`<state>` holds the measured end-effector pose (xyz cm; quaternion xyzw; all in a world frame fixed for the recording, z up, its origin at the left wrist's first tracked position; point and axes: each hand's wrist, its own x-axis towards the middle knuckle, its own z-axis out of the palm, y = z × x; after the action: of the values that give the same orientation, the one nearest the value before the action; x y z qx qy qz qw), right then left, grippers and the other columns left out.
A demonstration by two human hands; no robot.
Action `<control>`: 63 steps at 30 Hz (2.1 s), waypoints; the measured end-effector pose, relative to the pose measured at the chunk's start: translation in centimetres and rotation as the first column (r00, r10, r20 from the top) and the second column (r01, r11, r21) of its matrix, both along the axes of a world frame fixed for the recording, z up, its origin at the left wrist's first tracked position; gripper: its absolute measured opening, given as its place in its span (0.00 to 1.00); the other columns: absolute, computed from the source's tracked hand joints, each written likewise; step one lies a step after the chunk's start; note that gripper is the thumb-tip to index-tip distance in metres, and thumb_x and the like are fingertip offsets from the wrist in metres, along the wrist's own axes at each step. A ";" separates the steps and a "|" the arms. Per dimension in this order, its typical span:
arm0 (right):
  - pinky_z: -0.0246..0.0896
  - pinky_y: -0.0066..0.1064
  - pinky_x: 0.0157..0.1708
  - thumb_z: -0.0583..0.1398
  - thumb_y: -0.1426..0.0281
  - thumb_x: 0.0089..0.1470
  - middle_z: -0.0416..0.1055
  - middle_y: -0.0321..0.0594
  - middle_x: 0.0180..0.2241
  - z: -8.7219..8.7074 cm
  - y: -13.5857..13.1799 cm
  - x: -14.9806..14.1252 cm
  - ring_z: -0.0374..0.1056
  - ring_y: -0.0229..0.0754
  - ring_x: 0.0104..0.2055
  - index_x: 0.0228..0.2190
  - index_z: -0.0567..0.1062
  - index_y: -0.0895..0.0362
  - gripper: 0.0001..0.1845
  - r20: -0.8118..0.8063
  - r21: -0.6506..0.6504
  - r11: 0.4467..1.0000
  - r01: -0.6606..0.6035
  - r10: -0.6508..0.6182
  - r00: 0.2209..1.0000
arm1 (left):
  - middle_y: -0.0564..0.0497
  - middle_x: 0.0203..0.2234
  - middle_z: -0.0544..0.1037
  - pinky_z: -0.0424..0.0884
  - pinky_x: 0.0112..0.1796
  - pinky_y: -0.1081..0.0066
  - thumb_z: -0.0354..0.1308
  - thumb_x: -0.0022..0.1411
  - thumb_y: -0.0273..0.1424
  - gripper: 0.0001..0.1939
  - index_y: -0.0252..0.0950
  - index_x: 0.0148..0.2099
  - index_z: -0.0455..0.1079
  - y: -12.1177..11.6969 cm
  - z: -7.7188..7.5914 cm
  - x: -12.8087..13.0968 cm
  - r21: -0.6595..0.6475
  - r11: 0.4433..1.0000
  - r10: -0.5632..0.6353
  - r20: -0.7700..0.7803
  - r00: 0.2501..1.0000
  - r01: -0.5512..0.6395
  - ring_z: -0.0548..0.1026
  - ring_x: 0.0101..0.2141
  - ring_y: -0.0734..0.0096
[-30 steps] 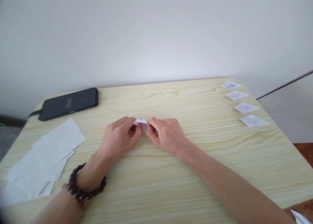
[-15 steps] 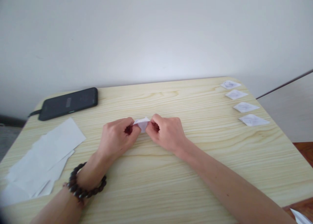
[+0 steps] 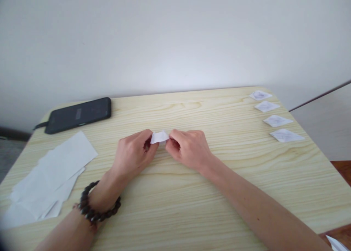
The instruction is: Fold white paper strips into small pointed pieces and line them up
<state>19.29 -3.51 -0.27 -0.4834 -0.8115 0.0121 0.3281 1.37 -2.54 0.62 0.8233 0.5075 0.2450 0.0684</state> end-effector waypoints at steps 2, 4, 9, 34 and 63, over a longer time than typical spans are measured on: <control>0.46 0.27 0.22 0.54 0.73 0.51 0.66 0.31 0.15 0.1 0.0 0.0 0.58 0.33 0.17 0.21 0.67 0.56 0.09 0.023 -0.001 1.000 -0.001 0.001 1.000 | 0.54 0.17 0.66 0.51 0.23 0.72 0.50 0.60 0.30 0.12 0.37 0.24 0.59 0.0 0.0 -0.1 0.005 0.999 -0.041 0.003 0.999 0.041 0.60 0.19 0.75; 0.46 0.27 0.22 0.55 0.72 0.51 0.65 0.32 0.15 0.1 0.0 0.1 0.57 0.33 0.17 0.20 0.66 0.56 0.09 0.046 -0.009 1.000 -0.016 0.016 0.999 | 0.54 0.18 0.68 0.53 0.24 0.73 0.52 0.60 0.30 0.10 0.36 0.26 0.62 0.1 0.1 -0.3 -0.012 0.995 -0.103 0.026 0.994 0.103 0.62 0.20 0.75; 0.44 0.27 0.22 0.54 0.73 0.54 0.64 0.32 0.16 0.2 0.1 0.4 0.55 0.33 0.18 0.20 0.64 0.56 0.12 0.062 -0.010 1.000 -0.020 0.021 0.998 | 0.55 0.21 0.71 0.59 0.26 0.75 0.52 0.62 0.32 0.07 0.36 0.37 0.70 0.4 0.2 -0.6 -0.152 0.980 -0.101 0.173 0.980 0.128 0.67 0.22 0.75; 0.46 0.26 0.22 0.54 0.71 0.58 0.64 0.32 0.17 0.1 0.2 0.7 0.55 0.32 0.18 0.21 0.65 0.56 0.14 0.050 0.054 0.997 -0.050 0.048 0.998 | 0.46 0.38 0.81 0.70 0.39 0.67 0.52 0.63 0.44 0.23 0.35 0.52 0.71 0.4 1.2 -1.3 -0.396 0.865 -0.090 0.482 0.871 0.309 0.76 0.38 0.63; 0.51 0.25 0.25 0.54 0.73 0.60 0.62 0.32 0.25 0.2 0.5 1.2 0.56 0.32 0.24 0.32 0.68 0.57 0.05 -0.253 -0.218 0.934 -0.283 0.226 0.941 | 0.53 0.25 0.76 0.61 0.26 0.74 0.52 0.66 0.39 0.16 0.34 0.37 0.76 0.9 0.6 -1.4 -0.463 0.821 -0.077 0.491 0.868 0.335 0.69 0.25 0.74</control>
<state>20.44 -3.04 -0.05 -0.4066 -0.8172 0.2119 0.3492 -0.08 -1.61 1.19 0.7425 0.4303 0.2693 0.4370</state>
